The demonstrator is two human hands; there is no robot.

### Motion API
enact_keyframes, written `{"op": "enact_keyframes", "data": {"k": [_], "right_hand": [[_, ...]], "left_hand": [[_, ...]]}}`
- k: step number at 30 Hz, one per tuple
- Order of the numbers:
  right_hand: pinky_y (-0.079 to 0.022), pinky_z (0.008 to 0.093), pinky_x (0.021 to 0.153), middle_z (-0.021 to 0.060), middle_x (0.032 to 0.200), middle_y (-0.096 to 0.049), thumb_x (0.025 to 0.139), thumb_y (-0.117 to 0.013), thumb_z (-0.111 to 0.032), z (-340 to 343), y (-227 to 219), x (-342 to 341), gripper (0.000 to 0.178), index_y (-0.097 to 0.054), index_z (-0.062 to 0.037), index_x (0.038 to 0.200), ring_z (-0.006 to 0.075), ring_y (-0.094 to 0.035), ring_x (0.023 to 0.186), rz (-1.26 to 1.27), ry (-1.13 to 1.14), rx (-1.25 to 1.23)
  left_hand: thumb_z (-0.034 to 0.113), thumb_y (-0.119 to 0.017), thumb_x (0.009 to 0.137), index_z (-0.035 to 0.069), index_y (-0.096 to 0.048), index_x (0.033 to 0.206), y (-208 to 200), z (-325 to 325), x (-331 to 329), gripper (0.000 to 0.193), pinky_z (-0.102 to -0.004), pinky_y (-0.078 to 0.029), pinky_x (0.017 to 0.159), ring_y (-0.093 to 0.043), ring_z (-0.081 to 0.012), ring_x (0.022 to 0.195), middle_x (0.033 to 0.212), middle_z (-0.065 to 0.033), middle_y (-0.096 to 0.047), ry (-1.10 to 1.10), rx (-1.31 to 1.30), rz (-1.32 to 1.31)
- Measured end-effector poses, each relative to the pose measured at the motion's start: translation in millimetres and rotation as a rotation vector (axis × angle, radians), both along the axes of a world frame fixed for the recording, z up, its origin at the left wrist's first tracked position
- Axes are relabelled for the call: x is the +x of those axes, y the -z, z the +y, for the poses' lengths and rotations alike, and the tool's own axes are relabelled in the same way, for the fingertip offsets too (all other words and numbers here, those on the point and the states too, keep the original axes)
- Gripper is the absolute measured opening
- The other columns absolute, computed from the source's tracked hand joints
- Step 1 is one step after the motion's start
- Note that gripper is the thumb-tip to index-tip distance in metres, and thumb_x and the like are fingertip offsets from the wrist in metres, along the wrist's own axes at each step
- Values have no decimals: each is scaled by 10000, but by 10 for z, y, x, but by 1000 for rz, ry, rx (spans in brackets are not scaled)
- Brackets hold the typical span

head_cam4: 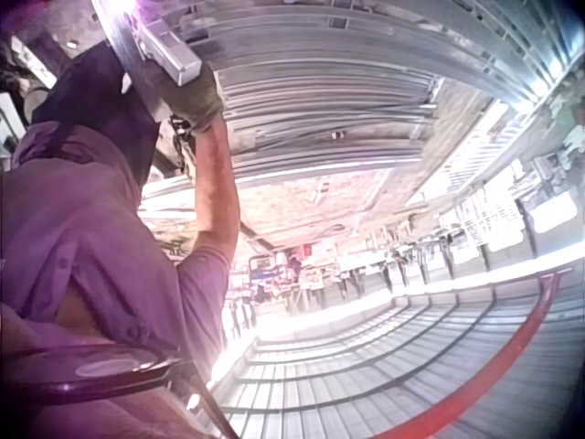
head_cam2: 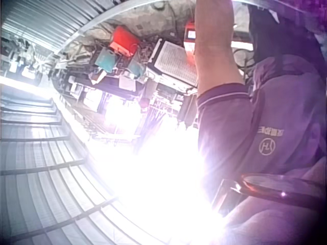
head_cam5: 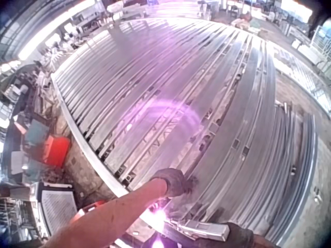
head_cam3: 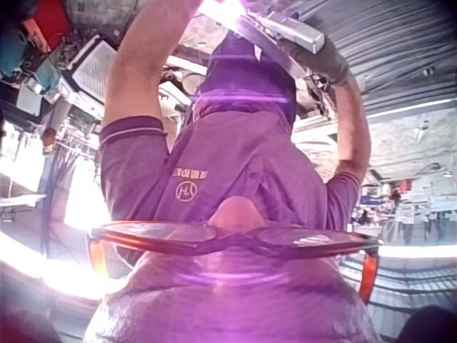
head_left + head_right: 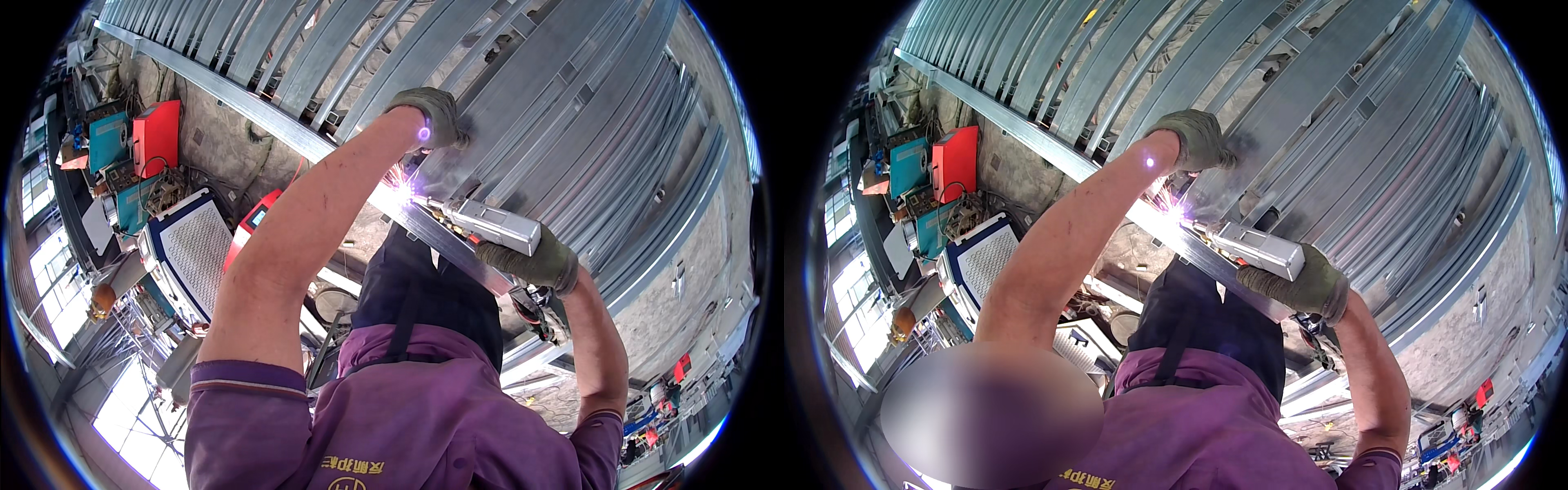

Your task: The person welds metal bars onto a metal frame using a handheld welding tool. They position the bars, apply welds at multiple points, and reposition the frame to continue welding different sections.

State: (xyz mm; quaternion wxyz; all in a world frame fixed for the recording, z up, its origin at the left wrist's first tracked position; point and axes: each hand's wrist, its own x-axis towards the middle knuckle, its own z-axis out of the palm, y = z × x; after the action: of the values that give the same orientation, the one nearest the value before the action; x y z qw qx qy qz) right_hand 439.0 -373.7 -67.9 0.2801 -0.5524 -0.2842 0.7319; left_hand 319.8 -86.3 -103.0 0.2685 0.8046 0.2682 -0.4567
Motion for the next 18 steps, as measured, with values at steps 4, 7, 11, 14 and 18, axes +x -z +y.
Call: {"op": "enact_keyframes", "data": {"k": [4,7,11,14,18], "right_hand": [[-616,339,996,89,1262,-821,943,-918,-236,-47,29,2,506,-742,-76,1389,156,-767,1155,-25,-16,0],[-609,320,960,58,1232,-809,1015,-838,-156,-22,3,5,409,-735,-64,1400,118,-731,1110,-43,-63,20],[-611,323,951,56,1225,-810,1021,-833,-158,-56,37,-10,400,-735,-62,1397,118,-730,1100,-39,-39,50],[-612,324,954,57,1231,-809,1020,-832,-154,-65,29,-9,403,-732,-61,1399,119,-730,1105,-52,-36,57],[-621,341,976,89,1245,-818,981,-878,-236,-67,19,10,471,-734,-67,1396,157,-762,1135,-52,-38,27]], "left_hand": [[637,-680,1007,19,-825,1067,74,-9,-36,638,-475,-594,1001,-783,-333,1052,1050,-154,-800,-20,11,-47],[656,-683,1004,18,-854,931,113,-16,-61,664,-466,-596,970,-797,-323,970,903,-136,-815,-20,27,-95],[662,-676,1010,16,-853,957,119,-30,-100,671,-468,-599,964,-797,-323,982,920,-137,-819,-42,58,-146],[591,-700,1004,9,-785,1308,-1,1,-25,662,-471,-597,1027,-761,-353,1195,1294,-187,-793,-34,-7,-39],[591,-712,993,7,-820,1221,-10,12,0,636,-470,-599,1004,-782,-341,1135,1178,-178,-824,-32,-25,-16]]}}
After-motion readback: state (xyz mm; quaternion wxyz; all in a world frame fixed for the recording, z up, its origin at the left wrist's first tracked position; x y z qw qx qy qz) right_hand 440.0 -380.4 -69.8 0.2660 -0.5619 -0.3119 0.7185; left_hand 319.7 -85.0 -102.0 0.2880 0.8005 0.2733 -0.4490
